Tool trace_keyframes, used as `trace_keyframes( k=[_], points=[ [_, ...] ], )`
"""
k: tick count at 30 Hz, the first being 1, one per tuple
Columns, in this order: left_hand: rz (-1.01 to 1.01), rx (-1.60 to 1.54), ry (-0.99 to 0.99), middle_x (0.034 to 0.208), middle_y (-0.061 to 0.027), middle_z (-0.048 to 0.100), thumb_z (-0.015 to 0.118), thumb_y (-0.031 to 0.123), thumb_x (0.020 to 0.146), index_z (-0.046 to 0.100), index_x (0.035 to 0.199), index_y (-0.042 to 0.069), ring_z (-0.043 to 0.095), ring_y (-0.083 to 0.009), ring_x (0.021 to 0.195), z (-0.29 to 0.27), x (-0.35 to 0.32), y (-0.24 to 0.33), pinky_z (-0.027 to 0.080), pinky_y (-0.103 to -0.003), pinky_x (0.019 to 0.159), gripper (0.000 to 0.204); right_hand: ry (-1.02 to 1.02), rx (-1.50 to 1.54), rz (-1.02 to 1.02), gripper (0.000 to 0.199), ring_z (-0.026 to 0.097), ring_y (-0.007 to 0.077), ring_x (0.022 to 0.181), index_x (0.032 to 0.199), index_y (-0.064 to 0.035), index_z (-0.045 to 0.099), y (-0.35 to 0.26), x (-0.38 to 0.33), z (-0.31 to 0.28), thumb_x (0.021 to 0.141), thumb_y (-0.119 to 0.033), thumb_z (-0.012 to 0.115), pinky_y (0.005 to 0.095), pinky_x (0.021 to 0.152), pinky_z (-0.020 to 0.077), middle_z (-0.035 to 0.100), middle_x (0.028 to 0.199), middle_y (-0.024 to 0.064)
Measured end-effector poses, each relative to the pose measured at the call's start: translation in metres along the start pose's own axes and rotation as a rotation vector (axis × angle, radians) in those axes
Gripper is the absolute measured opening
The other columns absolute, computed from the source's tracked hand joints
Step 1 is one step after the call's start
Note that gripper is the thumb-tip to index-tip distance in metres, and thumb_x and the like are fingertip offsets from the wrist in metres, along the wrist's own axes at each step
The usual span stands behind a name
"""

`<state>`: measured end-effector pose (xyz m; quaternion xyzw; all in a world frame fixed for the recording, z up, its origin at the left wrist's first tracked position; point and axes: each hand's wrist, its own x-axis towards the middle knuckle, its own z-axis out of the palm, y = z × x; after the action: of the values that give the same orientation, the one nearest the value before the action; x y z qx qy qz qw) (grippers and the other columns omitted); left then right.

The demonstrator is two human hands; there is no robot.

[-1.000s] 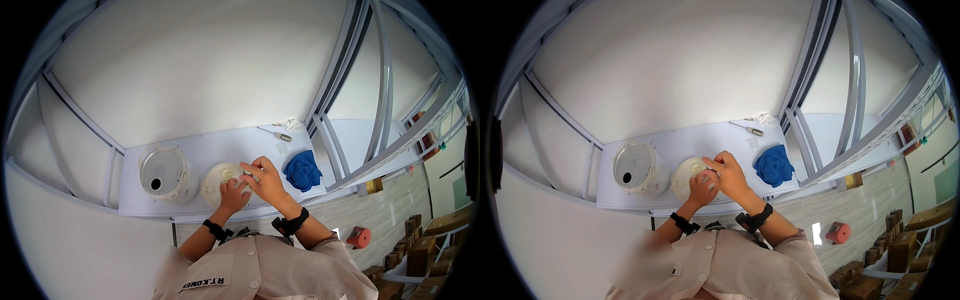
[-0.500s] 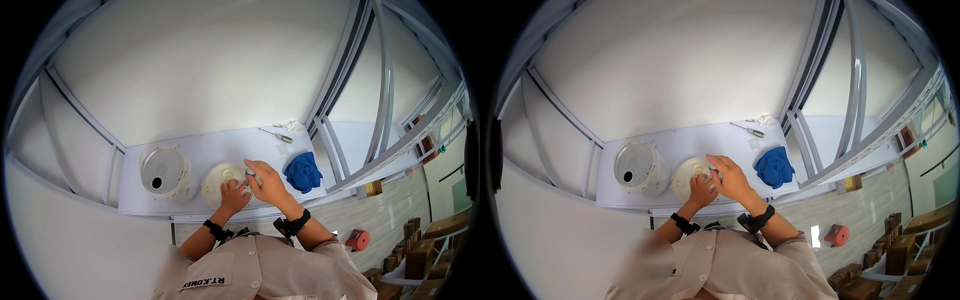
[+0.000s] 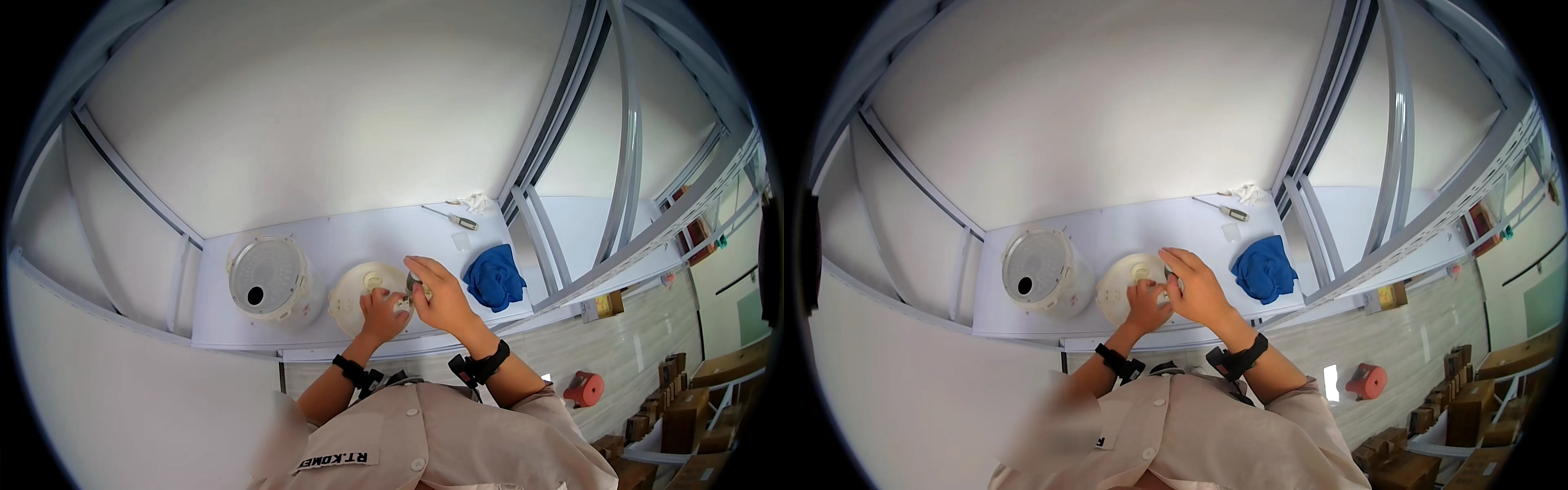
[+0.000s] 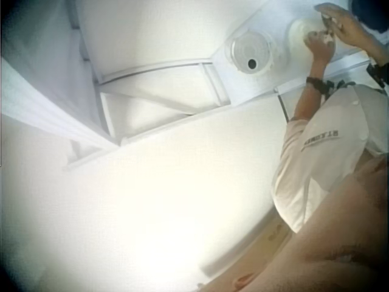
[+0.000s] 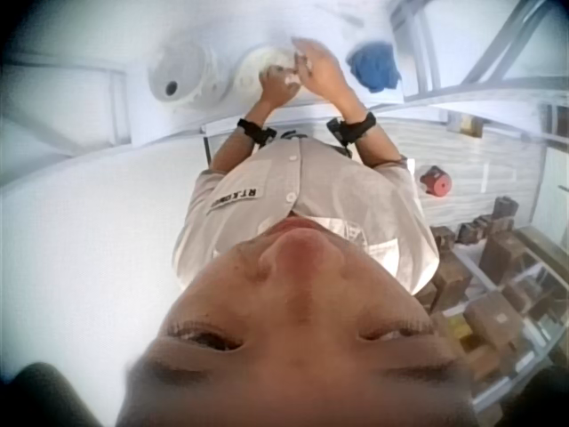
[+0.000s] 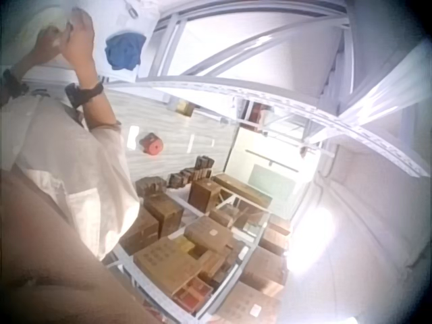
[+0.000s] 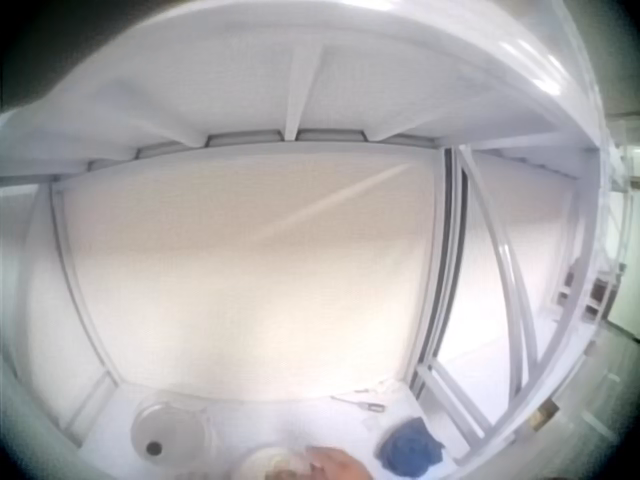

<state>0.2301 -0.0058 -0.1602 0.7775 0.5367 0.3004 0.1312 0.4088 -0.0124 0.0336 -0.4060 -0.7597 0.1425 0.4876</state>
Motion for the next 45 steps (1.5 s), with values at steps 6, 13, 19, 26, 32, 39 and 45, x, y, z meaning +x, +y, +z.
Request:
trace_keyframes(
  k=[6,13,19,26,32,39,45],
  points=[
    [-0.08,-0.04,-0.081,0.132,-0.0106,0.053,0.078,0.035,0.084,0.074,0.114,0.023,0.044,-0.0364,0.123,-0.001,0.005,0.0,0.025,-0.054,0.112,0.033,-0.179,-0.016,0.079,0.048,0.069,0.0372,0.108,0.137,-0.0045,0.069,-0.006,-0.003,-0.008,0.089,-0.001,0.074,0.0422,0.092,0.0582,0.066,0.129,0.0204],
    [-0.164,-0.068,-0.091,0.126,-0.0047,0.06,0.078,0.036,0.09,0.076,0.108,0.023,0.045,-0.033,0.125,-0.003,0.01,0.006,0.023,-0.054,0.112,0.022,-0.068,-0.04,-0.024,0.052,0.069,0.0332,0.103,0.14,-0.0091,0.069,-0.008,-0.001,-0.003,0.089,-0.005,0.081,0.0382,0.086,0.0592,0.067,0.125,0.018],
    [-0.156,-0.055,-0.06,0.123,-0.0033,0.061,0.079,0.031,0.09,0.075,0.103,0.022,0.046,-0.033,0.124,-0.006,0.01,0.012,0.024,-0.056,0.111,0.016,-0.173,-0.01,0.109,0.062,0.071,0.0406,0.109,0.151,-0.007,0.059,-0.005,-0.005,-0.006,0.091,0.002,0.072,0.041,0.092,0.0592,0.07,0.126,0.0203],
    [-0.095,-0.033,0.016,0.117,-0.0005,0.063,0.08,0.027,0.088,0.074,0.099,0.019,0.047,-0.0332,0.121,-0.005,0.01,0.013,0.026,-0.059,0.108,0.014,-0.072,0.056,0.1,0.052,0.071,0.0435,0.109,0.144,-0.0046,0.061,-0.005,-0.008,-0.002,0.093,-0.001,0.072,0.0438,0.089,0.0608,0.068,0.132,0.0231],
    [-0.017,0.071,0.121,0.111,-0.0005,0.065,0.077,0.028,0.088,0.072,0.091,0.016,0.053,-0.0322,0.11,-0.004,0.012,0.014,0.033,-0.053,0.095,0.013,-0.055,0.092,0.129,0.05,0.07,0.0448,0.112,0.141,-0.0033,0.062,-0.003,-0.01,-0.006,0.092,0.002,0.071,0.0438,0.093,0.0594,0.068,0.131,0.0234],
    [-0.057,0.099,0.12,0.111,-0.0023,0.065,0.074,0.029,0.088,0.073,0.088,0.015,0.052,-0.0347,0.109,0.002,0.012,0.014,0.033,-0.055,0.094,0.015,-0.19,0.209,0.126,0.053,0.065,0.0437,0.123,0.144,-0.0059,0.058,-0.01,-0.008,-0.009,0.093,0.009,0.064,0.0418,0.099,0.0567,0.064,0.139,0.0233],
    [-0.063,0.006,0.054,0.118,-0.0024,0.063,0.078,0.022,0.087,0.075,0.096,0.015,0.048,-0.0356,0.12,-0.003,0.009,0.016,0.028,-0.071,0.104,0.012,-0.171,0.093,0.015,0.055,0.065,0.0439,0.121,0.144,-0.0075,0.059,-0.009,-0.003,-0.009,0.091,0.006,0.066,0.0427,0.097,0.0573,0.063,0.139,0.0218]
  ],
)
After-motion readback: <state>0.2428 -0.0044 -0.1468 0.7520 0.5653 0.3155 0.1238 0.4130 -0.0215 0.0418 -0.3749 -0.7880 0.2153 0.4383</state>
